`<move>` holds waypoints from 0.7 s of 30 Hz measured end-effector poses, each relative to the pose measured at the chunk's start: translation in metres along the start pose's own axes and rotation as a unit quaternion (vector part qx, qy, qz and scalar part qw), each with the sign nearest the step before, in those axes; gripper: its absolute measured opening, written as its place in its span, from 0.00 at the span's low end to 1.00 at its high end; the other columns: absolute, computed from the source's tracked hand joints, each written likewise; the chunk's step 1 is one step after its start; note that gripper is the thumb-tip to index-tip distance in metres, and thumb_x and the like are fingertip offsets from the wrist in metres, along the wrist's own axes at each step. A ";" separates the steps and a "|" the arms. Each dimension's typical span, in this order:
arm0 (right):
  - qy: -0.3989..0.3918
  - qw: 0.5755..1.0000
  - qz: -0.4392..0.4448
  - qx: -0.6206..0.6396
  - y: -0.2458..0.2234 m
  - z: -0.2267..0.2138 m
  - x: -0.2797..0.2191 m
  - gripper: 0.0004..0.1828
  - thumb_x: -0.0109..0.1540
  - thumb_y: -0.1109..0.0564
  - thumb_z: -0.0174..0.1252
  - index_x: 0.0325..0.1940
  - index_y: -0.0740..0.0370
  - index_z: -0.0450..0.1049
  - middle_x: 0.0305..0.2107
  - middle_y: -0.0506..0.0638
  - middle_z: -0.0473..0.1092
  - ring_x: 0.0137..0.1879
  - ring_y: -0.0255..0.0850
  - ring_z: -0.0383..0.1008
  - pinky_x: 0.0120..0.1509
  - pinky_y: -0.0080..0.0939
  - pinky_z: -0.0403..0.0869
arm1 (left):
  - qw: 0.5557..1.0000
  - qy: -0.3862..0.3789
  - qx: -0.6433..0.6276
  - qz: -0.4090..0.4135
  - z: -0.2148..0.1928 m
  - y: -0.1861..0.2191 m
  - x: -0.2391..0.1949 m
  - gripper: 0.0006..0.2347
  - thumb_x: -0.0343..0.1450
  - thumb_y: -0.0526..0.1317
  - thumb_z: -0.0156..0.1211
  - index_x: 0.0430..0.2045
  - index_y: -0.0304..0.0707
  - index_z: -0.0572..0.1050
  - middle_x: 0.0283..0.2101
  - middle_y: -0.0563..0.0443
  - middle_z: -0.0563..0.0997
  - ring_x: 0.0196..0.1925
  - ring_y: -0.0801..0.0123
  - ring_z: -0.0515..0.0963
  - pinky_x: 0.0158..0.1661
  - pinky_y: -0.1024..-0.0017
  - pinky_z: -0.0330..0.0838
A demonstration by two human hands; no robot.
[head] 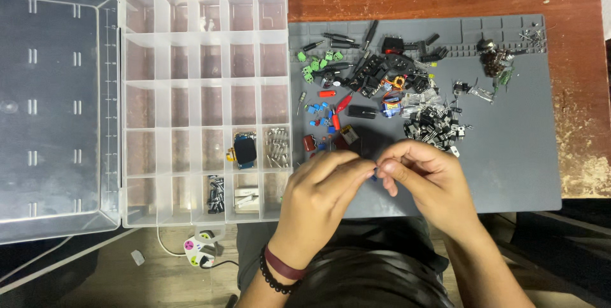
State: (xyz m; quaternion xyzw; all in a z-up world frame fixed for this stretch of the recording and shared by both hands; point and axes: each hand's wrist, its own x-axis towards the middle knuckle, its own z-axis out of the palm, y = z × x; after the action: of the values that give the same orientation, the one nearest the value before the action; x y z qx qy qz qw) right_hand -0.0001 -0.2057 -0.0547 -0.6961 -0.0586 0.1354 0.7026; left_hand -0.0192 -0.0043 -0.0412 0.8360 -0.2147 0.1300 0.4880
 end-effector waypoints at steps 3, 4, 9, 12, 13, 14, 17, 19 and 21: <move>0.013 0.999 0.007 -0.033 -0.009 0.005 0.001 0.07 0.67 0.61 0.56 0.35 0.66 0.74 0.24 0.50 0.72 0.27 0.36 0.70 0.37 0.33 0.72 | 0.994 -0.015 0.095 0.049 -0.004 0.006 0.006 0.05 0.77 0.28 0.54 0.41 0.33 0.76 0.44 0.45 0.77 0.40 0.54 0.78 0.44 0.60 0.73; 0.013 0.999 0.008 -0.035 -0.010 0.005 0.000 0.07 0.67 0.61 0.56 0.35 0.66 0.74 0.24 0.50 0.72 0.27 0.36 0.70 0.37 0.33 0.72 | 0.994 -0.015 0.093 0.049 -0.002 0.006 0.003 0.05 0.77 0.28 0.54 0.41 0.33 0.76 0.44 0.45 0.77 0.40 0.54 0.78 0.44 0.60 0.73; 0.015 0.999 -0.008 -0.048 -0.015 0.008 0.002 0.09 0.67 0.61 0.56 0.32 0.65 0.74 0.23 0.49 0.71 0.27 0.35 0.70 0.37 0.33 0.73 | 0.985 -0.010 0.143 0.092 0.001 0.005 -0.001 0.06 0.76 0.26 0.55 0.44 0.30 0.76 0.47 0.44 0.75 0.35 0.57 0.76 0.40 0.61 0.74; 0.008 0.995 -0.027 -0.094 -0.014 0.009 0.002 0.08 0.67 0.61 0.56 0.33 0.64 0.75 0.23 0.48 0.72 0.27 0.33 0.71 0.37 0.31 0.73 | 0.986 -0.018 0.147 0.076 0.000 0.005 -0.002 0.07 0.76 0.25 0.52 0.43 0.32 0.76 0.48 0.46 0.76 0.34 0.58 0.74 0.41 0.61 0.72; 0.007 0.995 -0.028 -0.094 -0.016 0.009 0.002 0.08 0.67 0.61 0.56 0.33 0.64 0.75 0.23 0.48 0.72 0.27 0.33 0.71 0.37 0.31 0.73 | 0.986 -0.017 0.147 0.076 0.001 0.005 -0.004 0.07 0.76 0.25 0.52 0.43 0.32 0.76 0.48 0.46 0.76 0.34 0.58 0.74 0.41 0.61 0.72; -0.009 0.993 -0.040 -0.110 -0.017 0.008 0.002 0.08 0.66 0.61 0.56 0.33 0.64 0.75 0.22 0.47 0.71 0.26 0.33 0.70 0.36 0.31 0.73 | 0.991 -0.020 0.122 0.057 0.001 0.005 -0.006 0.07 0.77 0.27 0.50 0.45 0.32 0.76 0.49 0.46 0.76 0.36 0.57 0.76 0.42 0.61 0.73; -0.065 0.980 -0.081 -0.171 -0.026 0.000 0.005 0.10 0.66 0.58 0.55 0.31 0.61 0.75 0.20 0.45 0.70 0.26 0.32 0.69 0.37 0.30 0.71 | 0.998 -0.061 0.029 0.013 -0.008 0.007 -0.002 0.07 0.78 0.31 0.48 0.45 0.33 0.75 0.50 0.46 0.77 0.44 0.55 0.79 0.48 0.62 0.72; -0.104 0.965 -0.107 -0.215 -0.029 -0.003 0.005 0.11 0.67 0.55 0.54 0.30 0.58 0.74 0.20 0.42 0.69 0.26 0.31 0.69 0.38 0.31 0.69 | 0.994 -0.100 -0.038 -0.015 -0.011 0.009 0.000 0.06 0.78 0.33 0.47 0.43 0.35 0.74 0.49 0.46 0.78 0.49 0.55 0.80 0.52 0.63 0.71; -0.089 0.954 -0.130 -0.255 -0.028 -0.003 0.003 0.09 0.65 0.53 0.57 0.33 0.56 0.75 0.20 0.41 0.69 0.28 0.33 0.68 0.39 0.31 0.68 | 0.994 -0.069 -0.059 -0.064 -0.010 0.012 0.001 0.05 0.78 0.36 0.50 0.39 0.37 0.74 0.43 0.49 0.78 0.44 0.61 0.79 0.46 0.67 0.72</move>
State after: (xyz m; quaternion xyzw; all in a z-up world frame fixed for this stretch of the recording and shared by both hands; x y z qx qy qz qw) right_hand 0.0066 -0.2076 -0.0277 -0.8234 -0.2435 0.0853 0.5055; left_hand -0.0244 -0.0006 -0.0273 0.8248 -0.2013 0.0280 0.5277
